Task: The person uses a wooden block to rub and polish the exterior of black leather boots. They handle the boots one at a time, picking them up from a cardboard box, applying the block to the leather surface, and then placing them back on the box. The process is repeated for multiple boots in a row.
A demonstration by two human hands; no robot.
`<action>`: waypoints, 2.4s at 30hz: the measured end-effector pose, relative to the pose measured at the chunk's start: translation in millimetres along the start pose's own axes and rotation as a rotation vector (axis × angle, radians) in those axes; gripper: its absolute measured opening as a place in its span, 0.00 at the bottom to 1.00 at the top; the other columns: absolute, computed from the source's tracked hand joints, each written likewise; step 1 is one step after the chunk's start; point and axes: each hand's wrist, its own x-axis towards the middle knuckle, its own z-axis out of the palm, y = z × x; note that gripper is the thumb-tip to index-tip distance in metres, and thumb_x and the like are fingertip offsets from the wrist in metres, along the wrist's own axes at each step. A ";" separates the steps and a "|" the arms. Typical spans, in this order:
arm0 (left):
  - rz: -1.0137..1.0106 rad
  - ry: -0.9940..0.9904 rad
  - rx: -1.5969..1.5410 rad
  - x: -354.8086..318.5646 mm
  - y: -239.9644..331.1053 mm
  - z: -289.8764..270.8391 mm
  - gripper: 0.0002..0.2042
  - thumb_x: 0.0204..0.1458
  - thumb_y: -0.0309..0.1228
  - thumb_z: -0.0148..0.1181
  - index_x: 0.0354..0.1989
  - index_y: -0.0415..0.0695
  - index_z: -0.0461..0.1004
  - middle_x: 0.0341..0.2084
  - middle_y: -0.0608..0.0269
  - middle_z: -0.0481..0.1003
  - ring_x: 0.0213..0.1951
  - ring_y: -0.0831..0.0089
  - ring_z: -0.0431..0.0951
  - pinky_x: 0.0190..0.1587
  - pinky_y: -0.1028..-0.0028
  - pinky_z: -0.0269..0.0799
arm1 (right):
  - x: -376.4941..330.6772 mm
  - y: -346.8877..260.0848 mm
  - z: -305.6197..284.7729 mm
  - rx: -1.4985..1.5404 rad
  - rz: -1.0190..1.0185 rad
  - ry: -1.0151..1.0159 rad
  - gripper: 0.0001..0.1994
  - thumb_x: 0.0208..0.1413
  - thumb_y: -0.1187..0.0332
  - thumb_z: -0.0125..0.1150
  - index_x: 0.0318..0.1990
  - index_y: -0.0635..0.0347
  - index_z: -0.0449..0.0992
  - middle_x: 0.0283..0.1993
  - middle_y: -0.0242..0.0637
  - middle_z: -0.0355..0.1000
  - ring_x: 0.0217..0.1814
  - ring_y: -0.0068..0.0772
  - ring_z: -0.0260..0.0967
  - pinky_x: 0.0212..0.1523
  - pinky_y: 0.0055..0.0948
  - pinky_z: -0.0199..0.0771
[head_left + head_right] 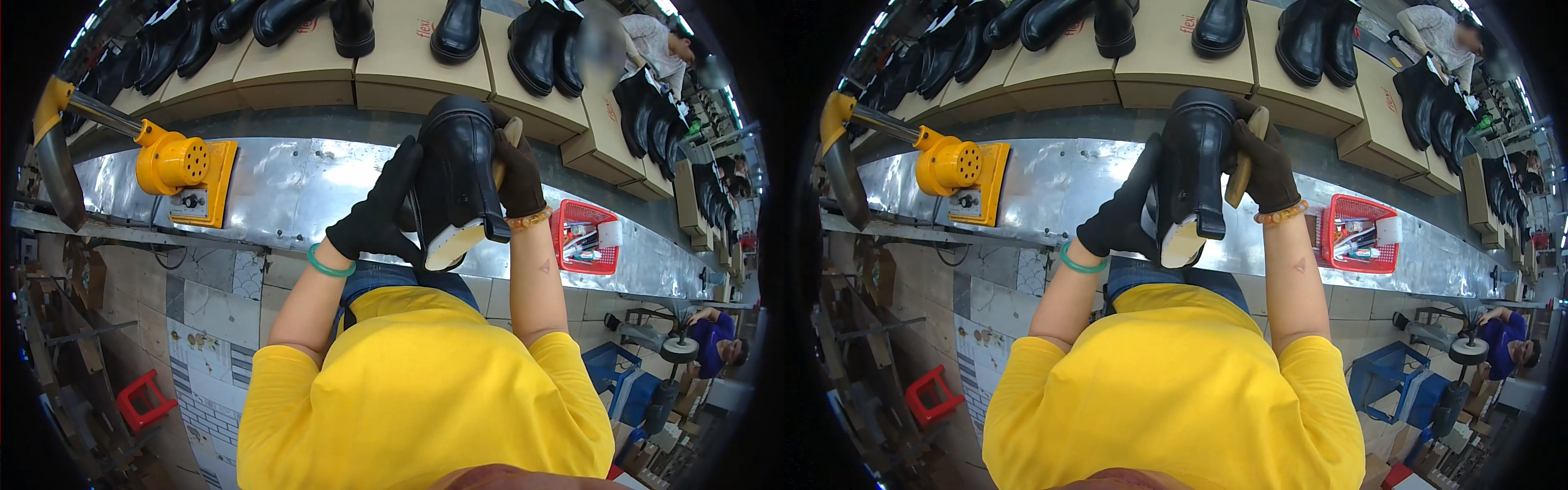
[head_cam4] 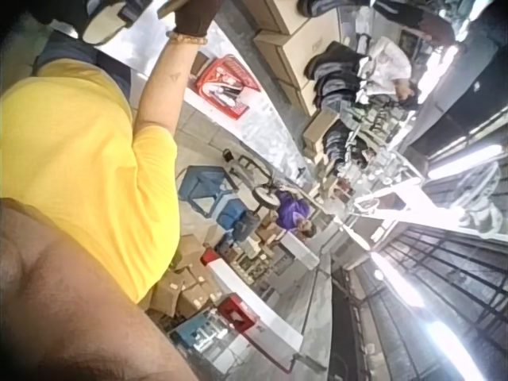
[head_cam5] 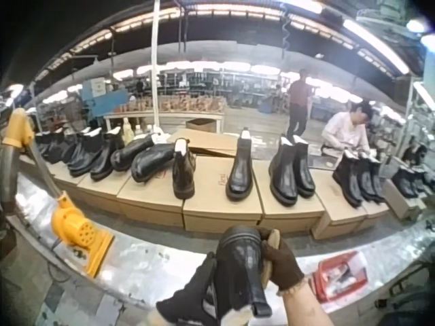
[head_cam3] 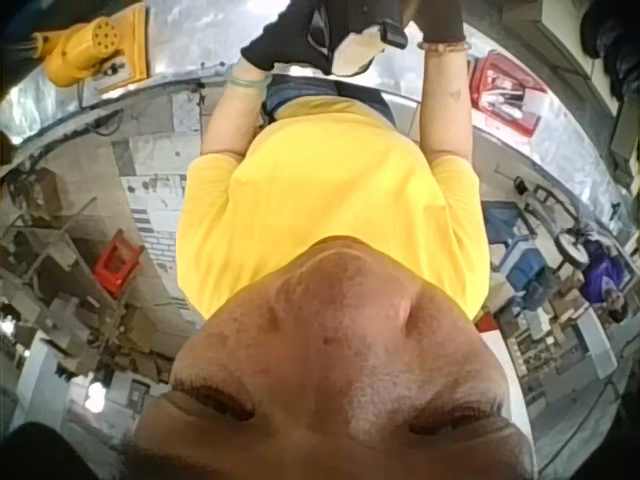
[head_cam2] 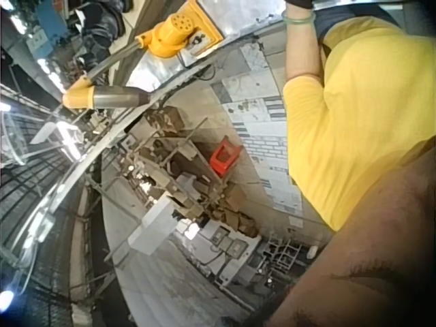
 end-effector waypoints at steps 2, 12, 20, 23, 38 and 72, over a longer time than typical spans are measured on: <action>-0.029 0.099 0.179 -6.3 -27.0 16.8 0.58 0.27 0.47 0.75 0.66 0.38 0.43 0.63 0.40 0.48 0.64 0.46 0.48 0.64 0.57 0.47 | -0.6 3.5 -4.3 0.043 -0.001 0.009 0.21 0.57 0.65 0.52 0.56 0.65 0.62 0.31 0.32 0.69 0.21 0.19 0.66 0.21 0.18 0.66; -0.275 0.413 0.024 -49.3 -40.3 31.2 0.38 0.37 0.37 0.70 0.57 0.37 0.58 0.52 0.47 0.64 0.53 0.55 0.65 0.55 0.62 0.61 | 1.1 2.6 43.1 -0.094 0.081 -0.157 0.23 0.55 0.66 0.55 0.56 0.66 0.62 0.29 0.33 0.67 0.23 0.22 0.66 0.23 0.24 0.68; -0.437 0.753 0.565 -194.5 27.7 -40.0 0.24 0.44 0.31 0.67 0.50 0.38 0.68 0.46 0.55 0.71 0.46 0.64 0.73 0.50 0.68 0.70 | 5.3 46.7 65.9 -0.183 0.258 -0.268 0.21 0.57 0.65 0.53 0.55 0.65 0.64 0.49 0.41 0.70 0.31 0.26 0.71 0.31 0.23 0.74; -0.420 0.889 0.598 -233.5 41.4 -70.4 0.24 0.46 0.28 0.65 0.53 0.39 0.66 0.46 0.56 0.72 0.47 0.66 0.73 0.52 0.68 0.69 | 7.7 81.1 36.4 -0.479 0.160 -0.272 0.17 0.58 0.66 0.53 0.53 0.63 0.67 0.46 0.38 0.70 0.36 0.24 0.69 0.37 0.24 0.72; -0.194 1.504 0.283 -300.6 36.5 -182.5 0.25 0.39 0.18 0.64 0.49 0.40 0.67 0.44 0.60 0.71 0.45 0.68 0.72 0.49 0.70 0.71 | -16.9 124.0 -12.8 -0.533 0.113 -0.049 0.13 0.56 0.64 0.56 0.38 0.66 0.74 0.35 0.37 0.73 0.37 0.27 0.69 0.43 0.29 0.68; -0.502 0.324 -1.849 -25.7 -2.4 31.6 0.29 0.56 0.49 0.46 0.60 0.43 0.58 0.53 0.53 0.66 0.52 0.64 0.70 0.57 0.65 0.66 | 48.3 -35.2 81.7 0.574 -0.027 -0.200 0.18 0.58 0.47 0.49 0.28 0.49 0.73 0.16 0.22 0.48 0.18 0.18 0.45 0.23 0.21 0.51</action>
